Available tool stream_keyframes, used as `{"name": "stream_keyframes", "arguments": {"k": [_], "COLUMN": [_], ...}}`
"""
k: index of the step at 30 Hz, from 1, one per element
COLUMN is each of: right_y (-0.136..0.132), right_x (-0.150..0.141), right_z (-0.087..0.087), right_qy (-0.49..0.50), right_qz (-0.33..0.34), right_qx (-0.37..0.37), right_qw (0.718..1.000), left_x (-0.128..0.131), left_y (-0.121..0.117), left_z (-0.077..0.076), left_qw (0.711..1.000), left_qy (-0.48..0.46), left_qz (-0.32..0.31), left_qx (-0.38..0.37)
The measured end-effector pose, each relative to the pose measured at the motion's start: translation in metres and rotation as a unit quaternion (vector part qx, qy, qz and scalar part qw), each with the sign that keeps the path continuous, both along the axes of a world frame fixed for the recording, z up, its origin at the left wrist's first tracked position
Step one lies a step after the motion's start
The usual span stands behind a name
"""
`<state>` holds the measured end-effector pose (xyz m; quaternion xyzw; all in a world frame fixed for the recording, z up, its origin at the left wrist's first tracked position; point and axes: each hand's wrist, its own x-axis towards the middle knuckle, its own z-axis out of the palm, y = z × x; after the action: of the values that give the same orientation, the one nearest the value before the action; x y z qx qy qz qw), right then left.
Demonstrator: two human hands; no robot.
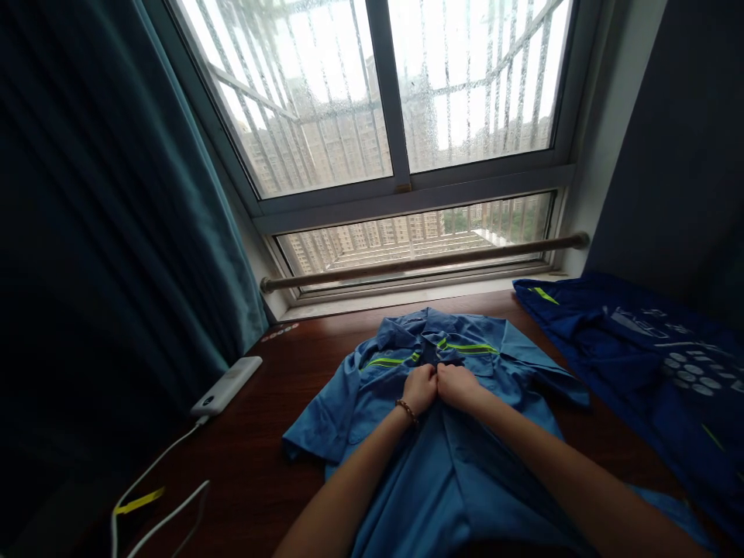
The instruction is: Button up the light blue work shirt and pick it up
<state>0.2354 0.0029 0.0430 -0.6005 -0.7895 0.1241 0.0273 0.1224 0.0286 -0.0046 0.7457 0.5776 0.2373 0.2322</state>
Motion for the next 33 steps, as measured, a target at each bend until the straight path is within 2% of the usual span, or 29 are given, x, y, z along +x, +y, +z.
{"name": "stream_keyframes", "arguments": {"k": [3,5,11,14,17,20,23,27,29,33], "right_y": [0.015,0.019,0.026,0.031,0.035,0.035,0.032,0.027,0.024,0.024], "right_x": [0.006,0.007,-0.004,-0.009,-0.009,-0.006,-0.003,-0.005,-0.007,-0.009], "right_z": [-0.015,-0.022,-0.041,-0.045,-0.047,-0.047,-0.045,-0.04,-0.037,-0.034], "right_qy": [0.02,0.033,0.062,0.068,0.078,0.093,0.123,0.159,0.167,0.182], "right_qz": [0.036,0.053,0.086,0.103,0.089,0.085,0.114,0.142,0.141,0.114], "right_qx": [0.039,0.07,0.197,0.224,0.23,0.231,0.241,0.273,0.281,0.264], "right_qw": [0.998,0.996,0.975,0.967,0.966,0.965,0.956,0.938,0.935,0.94], "left_x": [-0.009,-0.019,-0.044,-0.046,-0.041,-0.039,-0.042,-0.049,-0.048,-0.039], "left_y": [0.004,0.012,0.04,0.053,0.06,0.053,0.039,0.028,0.026,0.021], "left_z": [-0.007,-0.009,-0.002,0.0,-0.002,-0.006,-0.008,-0.006,-0.006,-0.004], "left_qw": [0.997,0.995,0.997,0.997,0.998,0.996,0.992,0.961,0.938,0.921], "left_qy": [0.005,-0.002,-0.006,-0.008,-0.025,-0.068,-0.121,-0.277,-0.347,-0.388], "left_qz": [0.047,0.047,0.023,0.031,0.045,0.045,0.02,-0.017,-0.005,0.04], "left_qx": [0.067,0.089,0.078,0.065,0.046,0.033,0.03,-0.003,-0.014,0.001]}}
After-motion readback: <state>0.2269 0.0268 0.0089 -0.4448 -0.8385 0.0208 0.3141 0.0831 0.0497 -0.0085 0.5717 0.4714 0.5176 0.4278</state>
